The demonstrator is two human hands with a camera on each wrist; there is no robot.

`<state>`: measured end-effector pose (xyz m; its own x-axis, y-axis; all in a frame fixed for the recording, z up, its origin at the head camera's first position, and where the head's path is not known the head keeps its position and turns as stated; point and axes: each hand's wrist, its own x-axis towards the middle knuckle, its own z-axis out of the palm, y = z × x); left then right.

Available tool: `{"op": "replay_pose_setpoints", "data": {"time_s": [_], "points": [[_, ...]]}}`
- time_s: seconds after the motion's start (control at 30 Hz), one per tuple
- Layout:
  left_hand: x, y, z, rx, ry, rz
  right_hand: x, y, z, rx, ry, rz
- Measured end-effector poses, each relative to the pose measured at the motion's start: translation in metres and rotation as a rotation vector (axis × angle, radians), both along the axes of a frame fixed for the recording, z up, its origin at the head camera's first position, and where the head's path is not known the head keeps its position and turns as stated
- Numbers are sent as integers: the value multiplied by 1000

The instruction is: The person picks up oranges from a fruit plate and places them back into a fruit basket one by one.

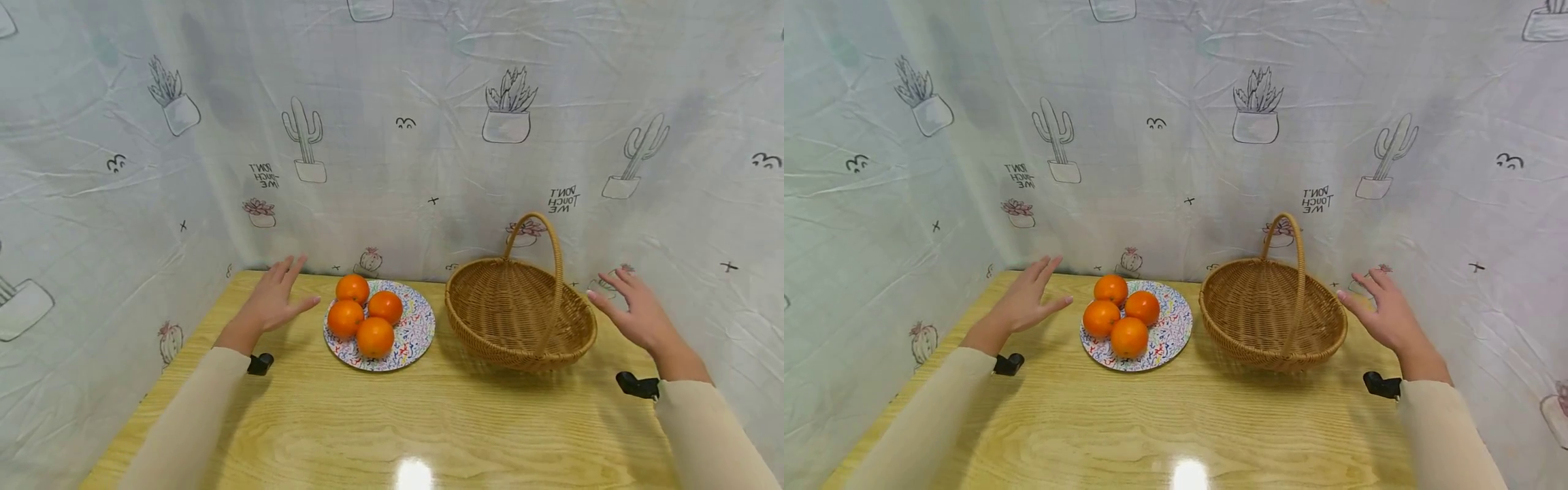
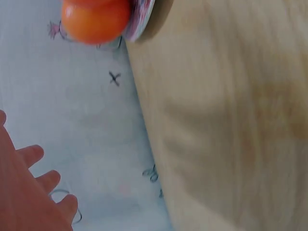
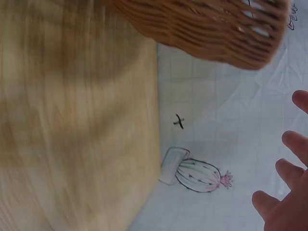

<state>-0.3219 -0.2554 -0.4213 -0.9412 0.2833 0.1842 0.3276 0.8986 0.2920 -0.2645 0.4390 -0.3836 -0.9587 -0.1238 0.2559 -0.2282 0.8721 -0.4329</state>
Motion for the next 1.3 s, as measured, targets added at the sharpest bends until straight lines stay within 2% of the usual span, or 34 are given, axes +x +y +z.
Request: {"op": "replay_pose_setpoints", "data": {"time_s": [0.17,0.3,0.57,0.7,0.8,0.87,0.97,1.03,1.13,1.3], "points": [[6,13,-13,58,26,-34,5,-8,-11,-55,1,0],[14,25,-21,133,0,-66,11,-14,-18,-127,-25,5],[25,48,-36,340,-69,-128,19,-18,-31,-272,-160,8],[27,56,-42,476,-106,-142,19,-13,-39,-359,-175,47],[28,61,-44,573,-132,-146,17,-9,-46,-526,-198,117],[29,64,-45,615,-138,-140,15,-8,-50,-694,-227,189],[30,68,-47,662,-139,-122,12,-7,-55,-963,-271,338],[30,70,-48,681,-142,-110,10,-6,-57,-1090,-292,449],[29,72,-50,699,-146,-93,8,-4,-59,-1191,-330,566],[28,75,-54,686,-146,-65,8,1,-60,-1242,-387,634]]}}
